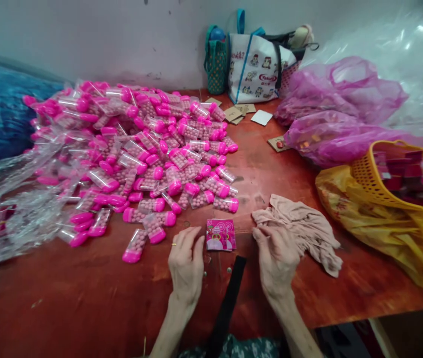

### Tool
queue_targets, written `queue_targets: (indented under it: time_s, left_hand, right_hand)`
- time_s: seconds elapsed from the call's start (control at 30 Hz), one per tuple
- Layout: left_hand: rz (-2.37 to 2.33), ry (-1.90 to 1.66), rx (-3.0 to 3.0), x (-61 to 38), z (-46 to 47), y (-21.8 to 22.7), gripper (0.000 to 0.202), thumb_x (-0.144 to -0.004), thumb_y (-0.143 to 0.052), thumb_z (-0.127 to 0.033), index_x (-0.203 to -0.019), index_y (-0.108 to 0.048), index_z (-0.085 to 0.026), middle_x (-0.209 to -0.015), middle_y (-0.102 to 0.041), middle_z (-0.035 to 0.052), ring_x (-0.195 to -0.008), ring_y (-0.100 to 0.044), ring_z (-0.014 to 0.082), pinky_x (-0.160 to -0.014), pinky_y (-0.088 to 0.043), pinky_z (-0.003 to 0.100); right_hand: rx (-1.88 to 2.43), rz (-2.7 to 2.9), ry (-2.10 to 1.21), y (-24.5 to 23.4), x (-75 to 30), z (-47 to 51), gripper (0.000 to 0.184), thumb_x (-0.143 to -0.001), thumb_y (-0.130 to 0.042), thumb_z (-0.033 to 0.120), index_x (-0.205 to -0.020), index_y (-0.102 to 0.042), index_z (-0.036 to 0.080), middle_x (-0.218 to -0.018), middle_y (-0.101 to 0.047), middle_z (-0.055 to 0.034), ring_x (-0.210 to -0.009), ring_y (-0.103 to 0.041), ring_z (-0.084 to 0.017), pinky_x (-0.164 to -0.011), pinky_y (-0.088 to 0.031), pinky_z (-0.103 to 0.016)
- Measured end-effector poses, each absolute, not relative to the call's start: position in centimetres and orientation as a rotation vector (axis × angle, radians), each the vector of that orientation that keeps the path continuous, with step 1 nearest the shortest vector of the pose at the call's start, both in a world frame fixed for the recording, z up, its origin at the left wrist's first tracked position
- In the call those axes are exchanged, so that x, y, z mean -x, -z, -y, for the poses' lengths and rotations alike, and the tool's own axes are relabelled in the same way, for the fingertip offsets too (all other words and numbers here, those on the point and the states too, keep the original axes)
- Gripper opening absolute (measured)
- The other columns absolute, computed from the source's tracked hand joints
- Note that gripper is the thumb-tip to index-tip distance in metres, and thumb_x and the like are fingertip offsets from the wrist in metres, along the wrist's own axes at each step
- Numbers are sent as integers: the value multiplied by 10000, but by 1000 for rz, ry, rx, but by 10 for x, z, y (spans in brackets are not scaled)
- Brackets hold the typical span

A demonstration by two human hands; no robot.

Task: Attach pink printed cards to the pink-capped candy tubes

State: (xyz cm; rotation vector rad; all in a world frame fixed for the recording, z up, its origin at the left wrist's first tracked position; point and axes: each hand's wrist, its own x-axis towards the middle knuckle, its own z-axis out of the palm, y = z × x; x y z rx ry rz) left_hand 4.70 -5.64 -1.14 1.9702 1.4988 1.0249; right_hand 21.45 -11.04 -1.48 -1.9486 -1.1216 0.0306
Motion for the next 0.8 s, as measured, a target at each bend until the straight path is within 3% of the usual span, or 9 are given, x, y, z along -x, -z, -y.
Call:
queue_targets:
  time_s: [0.1,0.27,0.47,0.67,0.8]
  left_hand:
    - [-1514,-937,-1723,-40,50,17,197,-812,-504,-212,-984,-597,-187,-954,-618,65,-868,-587,200,-777,-473,340]
    - [-1386,-875,-1439,-53,47,20,233,-769,-558,-232,-990,-606,-180,-875,-637,52,-746,-619,172,-657,-510,283]
    - [-1422,-906,-1341,-46,49,26,254,-726,-609,-237,-974,-635,-189,-846,-652,46,-717,-628,173,-661,-520,287]
    - [-1524,-1055,-1125,-28,53,30,456,-696,-657,-267,-1127,-537,-179,-833,-588,24,-745,-593,140,-686,-516,258]
    - [-1531,-1083,-1114,-25,52,31,458,-689,-665,-278,-1116,-539,-170,-800,-581,16,-723,-583,132,-654,-506,242]
  right_hand:
    - [2049,1206,-331,12,-195,99,262,-795,-564,419,-818,-647,172,-672,-639,-42,-621,-581,-188,-597,-406,-293]
    - [2035,1187,-634,16,-182,88,250,-774,-575,415,-745,-674,186,-587,-670,-28,-512,-601,-180,-515,-402,-270]
    - [1981,1174,-696,20,-171,82,194,-804,-538,329,-743,-655,188,-605,-672,-10,-547,-614,-160,-531,-416,-243]
    - [1960,1231,-683,29,-153,73,160,-775,-580,351,-726,-632,207,-592,-644,11,-549,-586,-149,-560,-377,-238]
    - [1964,1264,-614,31,-150,71,191,-797,-551,351,-684,-599,204,-568,-626,12,-518,-569,-139,-544,-359,-234]
